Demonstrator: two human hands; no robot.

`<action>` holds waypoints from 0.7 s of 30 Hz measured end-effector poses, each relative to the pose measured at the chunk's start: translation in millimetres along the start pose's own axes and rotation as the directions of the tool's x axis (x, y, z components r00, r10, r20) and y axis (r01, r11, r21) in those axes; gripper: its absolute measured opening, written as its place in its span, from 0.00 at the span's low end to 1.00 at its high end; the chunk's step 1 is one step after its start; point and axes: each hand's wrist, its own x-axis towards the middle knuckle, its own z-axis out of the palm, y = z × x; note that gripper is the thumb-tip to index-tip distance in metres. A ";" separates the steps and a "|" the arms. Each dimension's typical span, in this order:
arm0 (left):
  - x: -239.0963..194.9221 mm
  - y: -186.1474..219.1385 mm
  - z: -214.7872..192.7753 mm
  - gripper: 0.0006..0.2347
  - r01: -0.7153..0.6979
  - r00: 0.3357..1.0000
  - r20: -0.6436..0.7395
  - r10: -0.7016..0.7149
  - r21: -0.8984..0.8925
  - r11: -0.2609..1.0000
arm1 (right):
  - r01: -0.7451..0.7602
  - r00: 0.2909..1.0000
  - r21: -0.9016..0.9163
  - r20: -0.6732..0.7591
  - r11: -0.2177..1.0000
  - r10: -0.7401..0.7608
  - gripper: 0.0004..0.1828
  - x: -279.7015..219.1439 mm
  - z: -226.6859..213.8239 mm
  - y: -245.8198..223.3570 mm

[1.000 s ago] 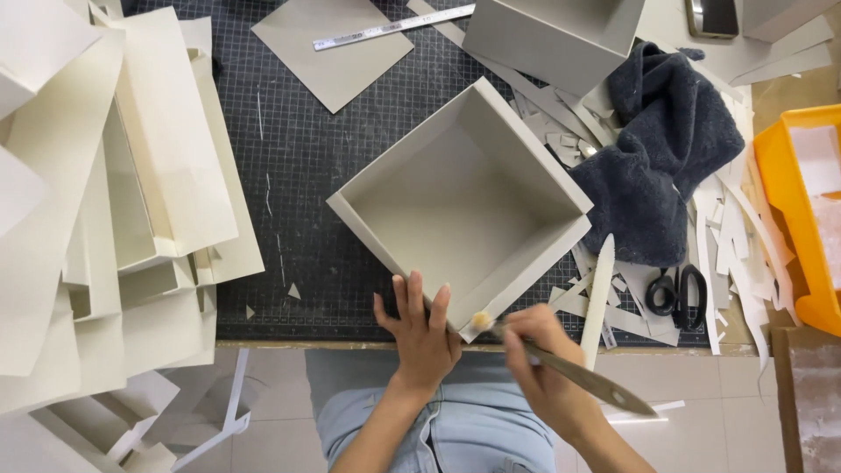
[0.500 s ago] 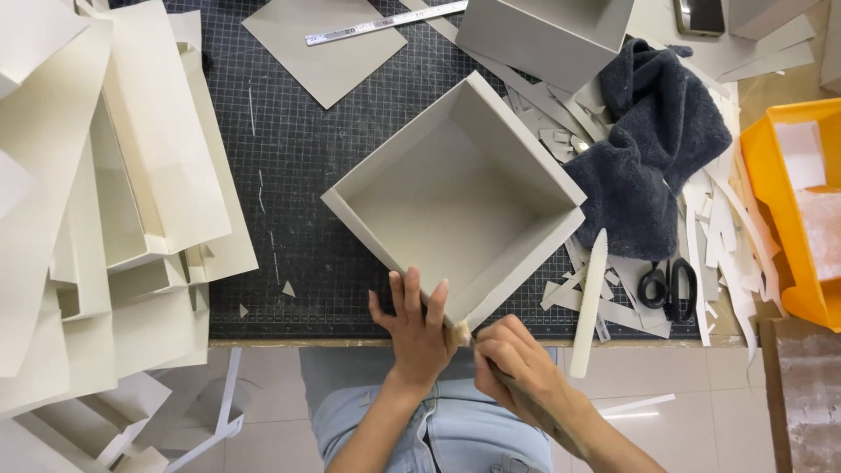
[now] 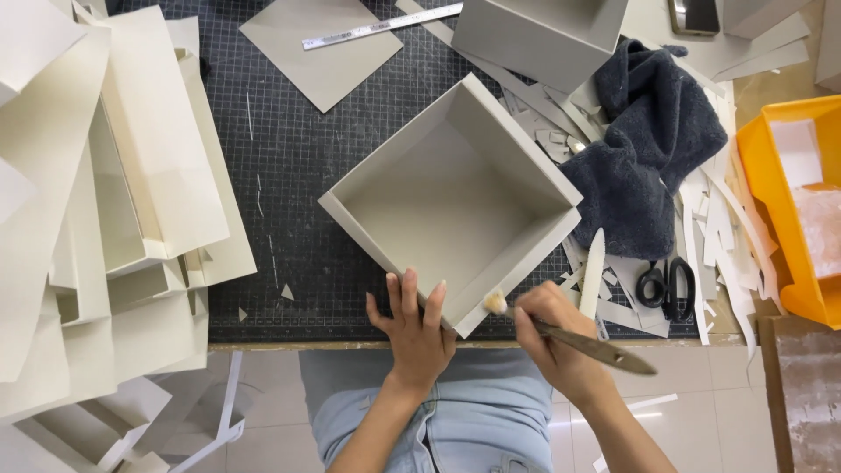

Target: The person smooths the edges of a flat paper sheet with a blue plastic tool, then folds it into a box shape. They use a bone folder to crease the edges and trim excess paper with scissors. The finished box is placed on the table among other similar boxes.

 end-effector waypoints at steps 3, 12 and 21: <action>-0.7 -1.5 2.0 0.18 -0.005 1.000 -0.011 0.006 0.001 1.000 | -0.115 0.966 0.225 -0.200 0.968 0.161 0.08 -15.2 -4.8 26.9; -0.8 -1.9 7.6 0.24 -0.027 0.999 -0.044 0.031 0.086 0.996 | -0.147 0.985 0.200 -0.064 0.969 0.163 0.07 -34.5 48.6 -31.2; 0.5 2.9 -1.1 0.20 0.013 1.000 -0.005 -0.013 0.070 0.997 | -0.093 0.988 0.016 -0.123 0.996 0.094 0.16 -22.6 40.7 -8.9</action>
